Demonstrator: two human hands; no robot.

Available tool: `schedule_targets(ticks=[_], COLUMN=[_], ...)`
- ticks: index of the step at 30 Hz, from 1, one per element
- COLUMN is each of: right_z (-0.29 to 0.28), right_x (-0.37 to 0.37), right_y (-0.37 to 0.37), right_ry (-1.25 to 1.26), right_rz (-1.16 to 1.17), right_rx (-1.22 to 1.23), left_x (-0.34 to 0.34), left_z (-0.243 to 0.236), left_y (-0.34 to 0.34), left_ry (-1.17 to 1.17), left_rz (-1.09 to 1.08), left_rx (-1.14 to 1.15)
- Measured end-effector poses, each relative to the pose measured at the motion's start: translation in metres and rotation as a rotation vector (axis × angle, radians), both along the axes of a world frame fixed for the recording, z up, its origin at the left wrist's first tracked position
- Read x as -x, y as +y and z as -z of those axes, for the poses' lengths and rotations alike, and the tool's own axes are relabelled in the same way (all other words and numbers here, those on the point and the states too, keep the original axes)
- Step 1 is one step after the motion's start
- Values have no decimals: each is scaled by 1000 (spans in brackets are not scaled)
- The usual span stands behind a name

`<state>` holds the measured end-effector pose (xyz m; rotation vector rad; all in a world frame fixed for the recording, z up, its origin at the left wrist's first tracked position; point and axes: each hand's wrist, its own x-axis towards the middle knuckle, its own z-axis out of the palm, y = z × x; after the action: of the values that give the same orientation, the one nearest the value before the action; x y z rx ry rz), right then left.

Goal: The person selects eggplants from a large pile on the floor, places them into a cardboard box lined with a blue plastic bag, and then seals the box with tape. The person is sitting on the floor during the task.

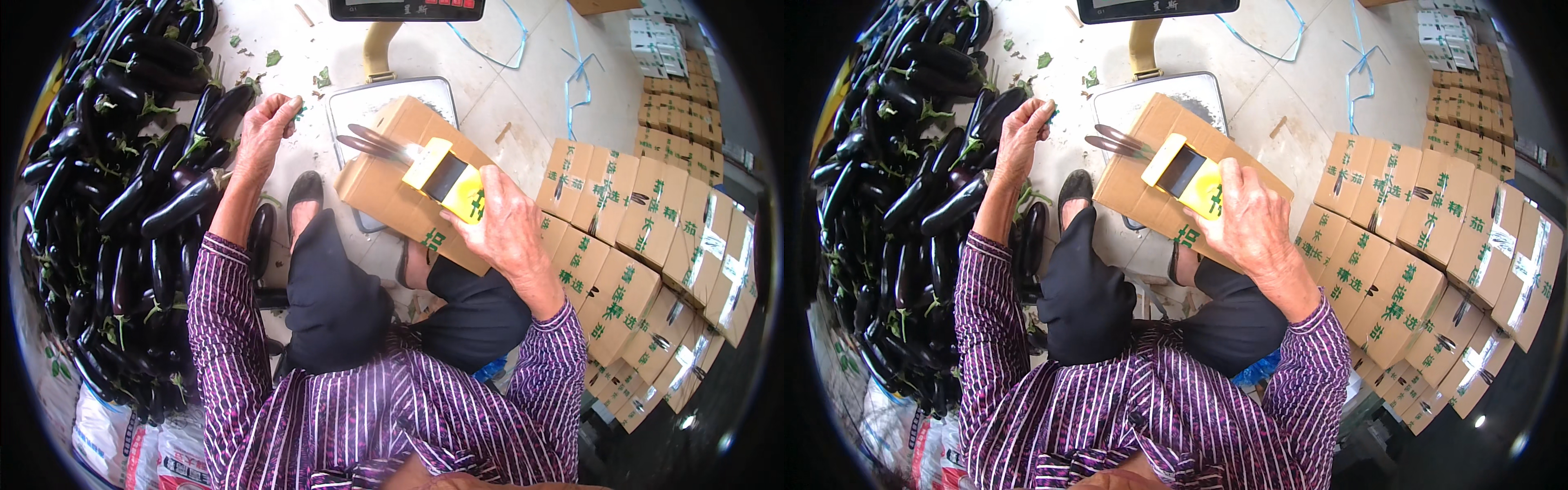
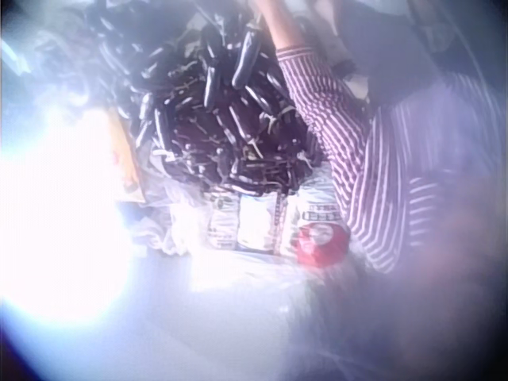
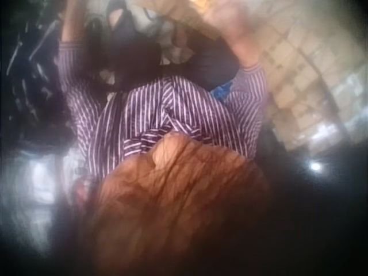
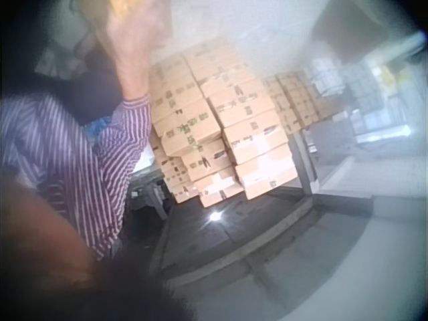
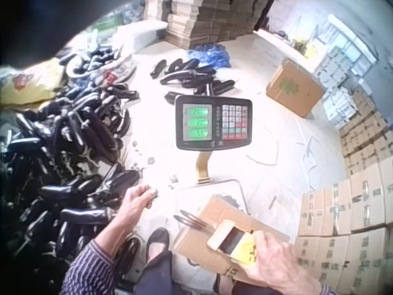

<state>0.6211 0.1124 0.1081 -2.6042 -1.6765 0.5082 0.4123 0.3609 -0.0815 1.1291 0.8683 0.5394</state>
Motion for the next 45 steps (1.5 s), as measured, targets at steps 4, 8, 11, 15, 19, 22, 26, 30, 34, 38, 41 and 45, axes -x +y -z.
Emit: schedule_targets(ticks=[4,8,11,15,19,22,26,30,34,38,41,45], right_z=[13,13,20,24,26,25,28,29,28,27,30,29], right_x=[1,6,7,8,8,9,9,4,10,6,1,-1], right_y=[8,19,22,24,24,24,26,25,19,17,8,5], right_ry=[-57,-51,-27,-33,-45,-59,-65,-55,-45,29,56,56], right_rz=[-76,-26,-25,-26,-27,-44,-46,-87,-39,-49,-61,-54], right_rx=[-27,45,57,46,79,84,80,61,16,-61,-114,-139], left_x=[7,5,2,-14,-30,-41,-45,-37,-56,-100,-102,-104], left_z=[23,39,56,87,106,123,115,139,125,141,155,155], left_y=[-6,-10,-19,-41,-73,-93,-90,-89,-67,-74,-78,-74], left_ry=[48,25,30,33,37,160,327,582,433,167,140,270], left_rz=[-48,-62,-89,-70,-10,116,284,517,223,12,81,215], left_rx=[-2,40,56,111,62,-98,-420,-473,-434,-405,-546,-631])
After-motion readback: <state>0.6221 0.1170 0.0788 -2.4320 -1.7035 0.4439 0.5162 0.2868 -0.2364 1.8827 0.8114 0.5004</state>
